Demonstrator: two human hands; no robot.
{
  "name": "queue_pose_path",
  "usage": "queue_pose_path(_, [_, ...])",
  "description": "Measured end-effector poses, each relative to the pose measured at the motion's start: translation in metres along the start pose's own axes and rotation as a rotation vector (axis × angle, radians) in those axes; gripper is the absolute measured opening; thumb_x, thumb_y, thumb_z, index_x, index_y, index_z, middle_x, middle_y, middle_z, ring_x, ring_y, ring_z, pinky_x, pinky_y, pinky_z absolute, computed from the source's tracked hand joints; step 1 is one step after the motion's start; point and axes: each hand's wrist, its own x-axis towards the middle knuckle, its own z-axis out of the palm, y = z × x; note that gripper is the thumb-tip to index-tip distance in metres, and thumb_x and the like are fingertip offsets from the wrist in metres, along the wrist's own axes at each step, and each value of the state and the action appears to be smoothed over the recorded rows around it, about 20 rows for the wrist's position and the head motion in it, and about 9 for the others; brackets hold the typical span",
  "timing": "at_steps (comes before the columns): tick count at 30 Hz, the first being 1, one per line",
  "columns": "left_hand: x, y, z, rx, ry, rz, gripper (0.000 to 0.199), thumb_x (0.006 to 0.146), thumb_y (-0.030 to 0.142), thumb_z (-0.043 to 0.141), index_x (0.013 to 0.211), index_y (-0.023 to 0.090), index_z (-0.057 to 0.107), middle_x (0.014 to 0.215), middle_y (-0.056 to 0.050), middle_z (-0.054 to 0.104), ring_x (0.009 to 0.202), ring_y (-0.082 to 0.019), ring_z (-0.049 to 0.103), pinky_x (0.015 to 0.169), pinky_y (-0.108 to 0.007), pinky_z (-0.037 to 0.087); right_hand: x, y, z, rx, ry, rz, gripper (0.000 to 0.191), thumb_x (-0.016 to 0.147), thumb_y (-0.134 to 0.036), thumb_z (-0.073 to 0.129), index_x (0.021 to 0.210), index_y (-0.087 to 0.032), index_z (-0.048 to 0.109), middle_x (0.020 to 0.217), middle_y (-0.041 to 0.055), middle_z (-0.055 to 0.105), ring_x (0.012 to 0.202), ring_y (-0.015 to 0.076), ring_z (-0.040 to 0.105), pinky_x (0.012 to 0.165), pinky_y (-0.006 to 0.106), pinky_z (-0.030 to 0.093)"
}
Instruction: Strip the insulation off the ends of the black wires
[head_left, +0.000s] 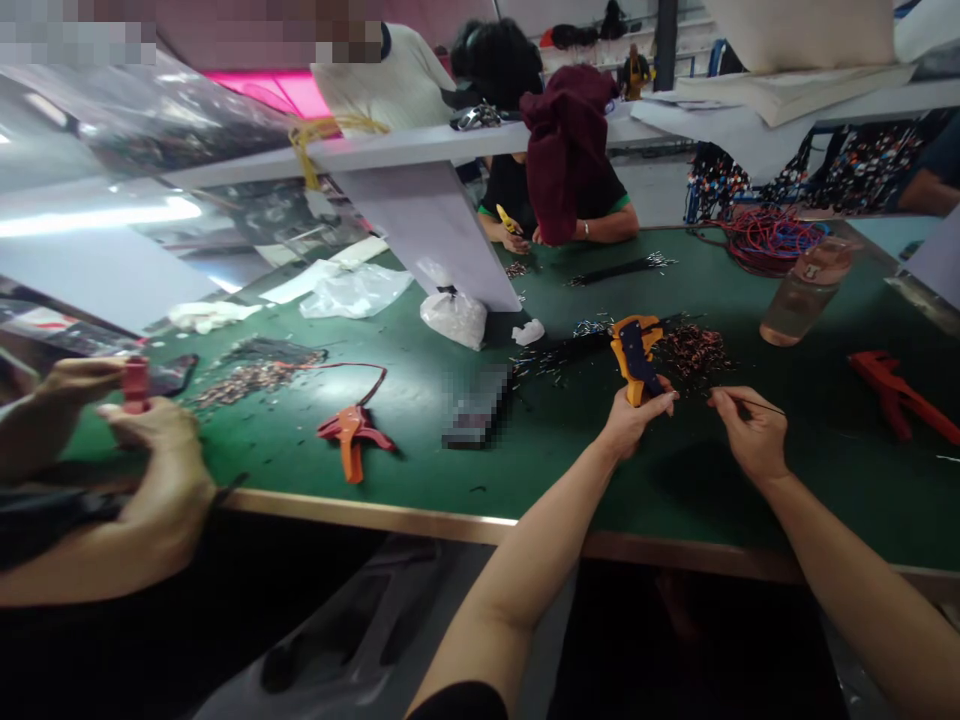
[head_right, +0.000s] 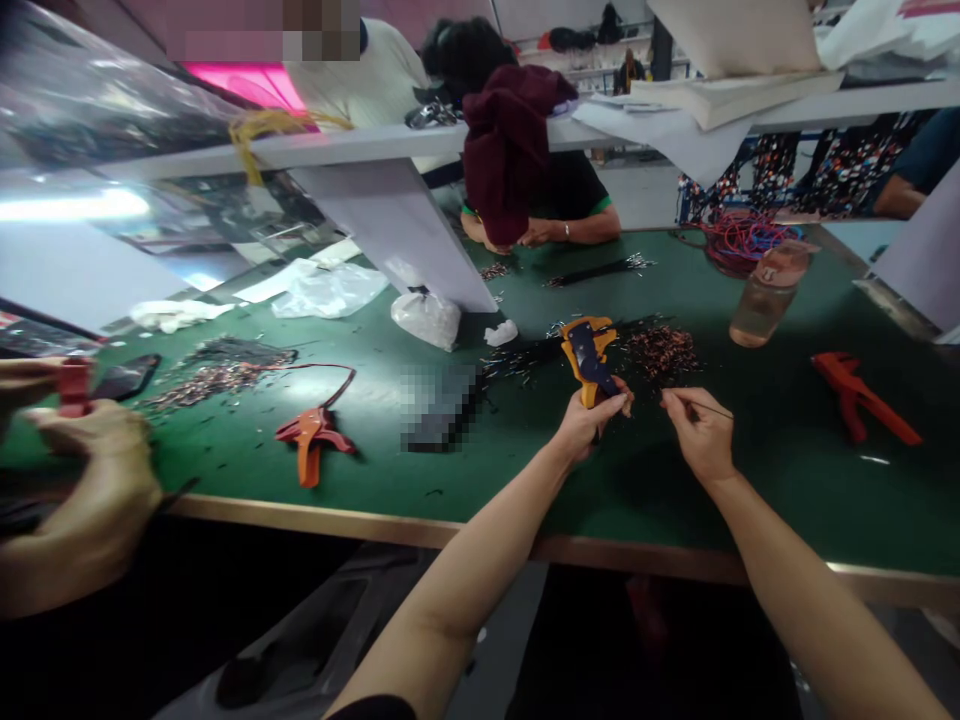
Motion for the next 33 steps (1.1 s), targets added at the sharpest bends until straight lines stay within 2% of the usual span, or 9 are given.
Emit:
queue_pose_path(5, [0.003, -0.004, -0.002, 0.044, 0.012, 0.020, 0.042, 0.060, 0.040, 0.090, 0.087, 0.017, 0.067, 0.070, 0.001, 0.066, 0.065, -0.013, 0.061, 0.076, -0.033, 0.051, -0.001, 0.004, -0.002, -0.026, -0.032, -0.103, 0.026, 0.091, -0.041, 0.061, 0.080, -0.022, 0.075, 0.071, 0.0039, 0.075, 0.063, 0.0183, 0.068, 0.060, 0.032, 0.055])
queue_pose_path(13, [0.010, -0.007, -0.008, 0.186, 0.016, 0.042, 0.039, 0.060, 0.034, 0.089, 0.085, 0.015, 0.065, 0.070, 0.001, 0.063, 0.065, -0.012, 0.059, 0.075, -0.033, 0.051, 0.003, 0.006, -0.004, -0.052, -0.055, -0.324, 0.020, 0.093, -0.035, 0.063, 0.081, -0.025, 0.075, 0.072, 0.0031, 0.075, 0.064, 0.0195, 0.070, 0.064, 0.034, 0.057])
queue_pose_path(16, [0.011, -0.008, -0.010, 0.211, 0.019, 0.044, 0.038, 0.060, 0.033, 0.089, 0.084, 0.015, 0.065, 0.072, 0.001, 0.063, 0.066, -0.012, 0.059, 0.076, -0.032, 0.051, 0.005, 0.007, -0.006, -0.082, -0.037, -0.341, 0.022, 0.094, -0.036, 0.062, 0.080, -0.025, 0.075, 0.072, 0.0033, 0.075, 0.064, 0.0201, 0.071, 0.065, 0.034, 0.058])
queue_pose_path(21, [0.011, -0.007, -0.010, 0.247, 0.013, 0.060, 0.037, 0.061, 0.035, 0.089, 0.083, 0.016, 0.066, 0.072, 0.001, 0.064, 0.065, -0.012, 0.058, 0.073, -0.031, 0.051, 0.003, 0.012, -0.005, -0.137, 0.018, -0.193, 0.034, 0.095, -0.047, 0.057, 0.076, -0.024, 0.073, 0.070, 0.0041, 0.074, 0.064, 0.0205, 0.070, 0.063, 0.034, 0.055])
queue_pose_path(24, [0.012, -0.006, -0.011, 0.262, 0.004, 0.073, 0.036, 0.061, 0.034, 0.088, 0.082, 0.016, 0.066, 0.072, 0.000, 0.064, 0.066, -0.012, 0.058, 0.072, -0.030, 0.051, 0.006, 0.019, -0.006, -0.106, 0.057, -0.029, 0.042, 0.091, -0.056, 0.059, 0.070, -0.023, 0.072, 0.068, 0.0049, 0.073, 0.059, 0.0196, 0.068, 0.057, 0.032, 0.050])
queue_pose_path(26, [0.014, -0.004, -0.013, 0.270, 0.030, 0.084, 0.034, 0.060, 0.031, 0.088, 0.081, 0.016, 0.066, 0.072, 0.000, 0.065, 0.067, -0.013, 0.059, 0.072, -0.030, 0.050, 0.013, 0.027, -0.009, -0.074, 0.146, 0.115, 0.044, 0.086, -0.060, 0.063, 0.067, -0.022, 0.071, 0.066, 0.0071, 0.072, 0.056, 0.0200, 0.065, 0.055, 0.034, 0.047])
queue_pose_path(30, [0.021, -0.003, -0.021, 0.227, 0.146, 0.080, 0.032, 0.059, 0.026, 0.087, 0.079, 0.016, 0.066, 0.068, 0.001, 0.065, 0.064, -0.013, 0.059, 0.071, -0.031, 0.050, 0.026, 0.035, -0.012, 0.124, 0.371, 0.385, 0.039, 0.074, -0.059, 0.078, 0.065, -0.021, 0.070, 0.063, 0.0103, 0.070, 0.054, 0.0198, 0.060, 0.055, 0.037, 0.046])
queue_pose_path(32, [0.023, -0.003, -0.023, 0.211, 0.172, 0.063, 0.031, 0.058, 0.024, 0.087, 0.080, 0.016, 0.066, 0.071, 0.000, 0.067, 0.064, -0.014, 0.060, 0.072, -0.031, 0.050, 0.026, 0.033, -0.008, 0.218, 0.375, 0.428, 0.040, 0.071, -0.059, 0.079, 0.069, -0.020, 0.070, 0.062, 0.0069, 0.069, 0.053, 0.0179, 0.058, 0.054, 0.035, 0.046])
queue_pose_path(33, [0.024, -0.004, -0.024, 0.214, 0.169, 0.055, 0.031, 0.058, 0.022, 0.087, 0.080, 0.016, 0.066, 0.073, -0.001, 0.069, 0.066, -0.014, 0.060, 0.073, -0.032, 0.050, 0.025, 0.030, -0.005, 0.245, 0.336, 0.423, 0.041, 0.071, -0.060, 0.079, 0.069, -0.020, 0.070, 0.061, 0.0053, 0.068, 0.053, 0.0167, 0.058, 0.053, 0.033, 0.046])
